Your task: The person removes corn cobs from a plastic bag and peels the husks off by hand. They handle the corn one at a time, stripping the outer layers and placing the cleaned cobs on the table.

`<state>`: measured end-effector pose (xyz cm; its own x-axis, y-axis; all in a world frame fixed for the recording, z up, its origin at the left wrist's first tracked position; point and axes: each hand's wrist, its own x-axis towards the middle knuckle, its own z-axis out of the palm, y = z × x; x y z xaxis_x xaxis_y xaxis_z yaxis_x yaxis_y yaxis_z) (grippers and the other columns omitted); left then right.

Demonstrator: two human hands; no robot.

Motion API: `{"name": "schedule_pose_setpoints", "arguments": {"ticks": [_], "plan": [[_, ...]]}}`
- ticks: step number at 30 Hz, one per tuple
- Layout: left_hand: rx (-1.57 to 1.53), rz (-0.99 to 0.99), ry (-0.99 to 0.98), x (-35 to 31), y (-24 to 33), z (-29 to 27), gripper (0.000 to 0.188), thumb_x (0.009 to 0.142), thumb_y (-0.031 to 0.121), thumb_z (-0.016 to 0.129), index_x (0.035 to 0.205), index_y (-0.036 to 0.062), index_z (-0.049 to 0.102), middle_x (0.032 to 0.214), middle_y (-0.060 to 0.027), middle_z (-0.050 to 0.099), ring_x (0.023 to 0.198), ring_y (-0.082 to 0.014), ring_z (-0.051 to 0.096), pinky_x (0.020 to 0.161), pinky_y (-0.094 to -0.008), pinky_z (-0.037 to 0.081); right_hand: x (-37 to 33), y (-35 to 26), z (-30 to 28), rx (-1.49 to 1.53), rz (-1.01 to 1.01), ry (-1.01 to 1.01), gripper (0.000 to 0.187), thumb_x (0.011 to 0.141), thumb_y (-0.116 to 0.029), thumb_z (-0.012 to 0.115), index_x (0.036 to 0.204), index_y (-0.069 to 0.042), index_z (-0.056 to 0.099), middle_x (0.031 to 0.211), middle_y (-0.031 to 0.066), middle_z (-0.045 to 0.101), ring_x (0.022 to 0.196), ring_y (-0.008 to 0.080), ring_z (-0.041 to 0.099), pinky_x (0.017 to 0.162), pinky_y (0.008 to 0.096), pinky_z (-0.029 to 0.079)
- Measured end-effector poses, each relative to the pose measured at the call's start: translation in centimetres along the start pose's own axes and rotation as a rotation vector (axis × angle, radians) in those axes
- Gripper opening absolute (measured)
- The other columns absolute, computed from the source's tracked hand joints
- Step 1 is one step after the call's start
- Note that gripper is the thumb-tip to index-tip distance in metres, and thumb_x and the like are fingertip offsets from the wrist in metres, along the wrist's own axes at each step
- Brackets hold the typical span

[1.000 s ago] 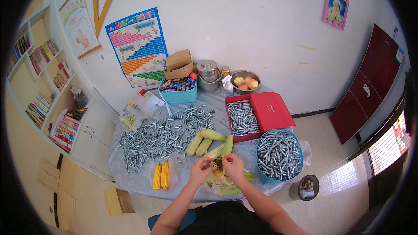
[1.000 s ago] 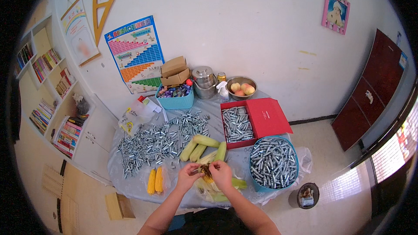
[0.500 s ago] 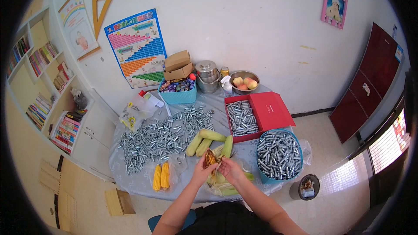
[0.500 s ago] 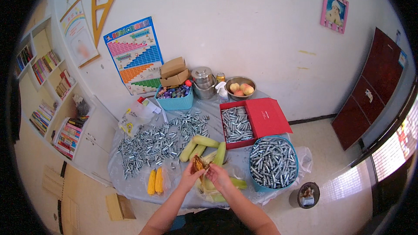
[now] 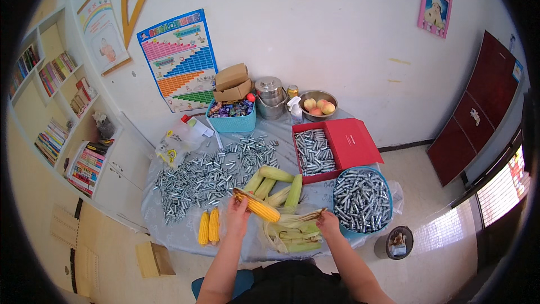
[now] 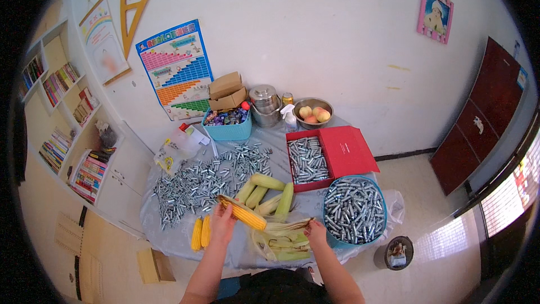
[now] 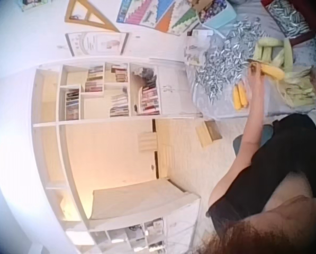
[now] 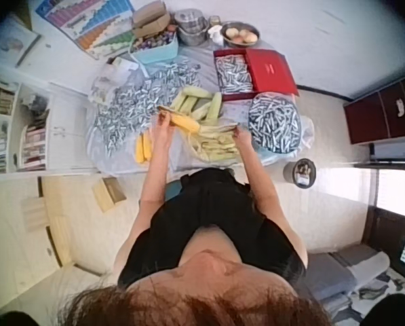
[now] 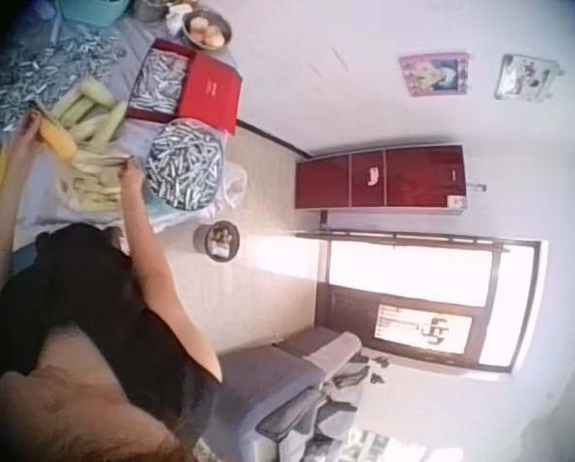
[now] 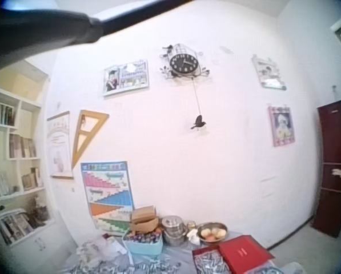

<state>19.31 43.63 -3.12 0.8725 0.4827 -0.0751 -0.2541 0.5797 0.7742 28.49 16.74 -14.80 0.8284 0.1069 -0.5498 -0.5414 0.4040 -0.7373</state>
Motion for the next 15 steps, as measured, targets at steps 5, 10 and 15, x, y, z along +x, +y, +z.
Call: {"name": "schedule_pose_setpoints", "arguments": {"ticks": [5, 10, 15], "plan": [[0.179, -0.021, -0.012, -0.4, -2.4, 0.1, 0.041, 0.082, 0.004, 0.06, 0.12, 0.0039, 0.045, 0.107, -0.0044, 0.056, 0.097, -0.0133, 0.054, 0.085, -0.0276, 0.043, 0.6, 0.0, 3.1, -0.444, -0.635, 0.036, 0.026, 0.075, -0.006, 0.061, 0.099, -0.003, 0.052, 0.097, 0.0067, 0.053, 0.082, 0.0157, 0.054, 0.071, 0.0283, 0.045], [0.493, 0.013, -0.128, -1.2, -3.5, 1.4, 0.042, 0.077, 0.003, 0.066, 0.115, 0.0014, 0.05, 0.104, -0.0028, 0.056, 0.097, -0.0103, 0.052, 0.086, -0.0254, 0.042, -4.2, -3.1, 9.1, -0.648, -0.695, -0.249, 0.033, 0.076, -0.013, 0.065, 0.107, -0.004, 0.058, 0.098, 0.0128, 0.058, 0.087, 0.0211, 0.057, 0.075, 0.0309, 0.046], [0.483, 0.033, -0.177, -1.9, -3.7, 2.4, 0.041, 0.074, 0.001, 0.067, 0.111, 0.0022, 0.048, 0.107, -0.0052, 0.053, 0.099, -0.0115, 0.051, 0.084, -0.0255, 0.043, -7.6, -4.4, 12.2, -0.601, -0.588, -0.455, 0.03, 0.082, -0.014, 0.061, 0.11, -0.004, 0.06, 0.101, 0.0091, 0.059, 0.095, 0.0145, 0.055, 0.079, 0.0255, 0.043]]}}
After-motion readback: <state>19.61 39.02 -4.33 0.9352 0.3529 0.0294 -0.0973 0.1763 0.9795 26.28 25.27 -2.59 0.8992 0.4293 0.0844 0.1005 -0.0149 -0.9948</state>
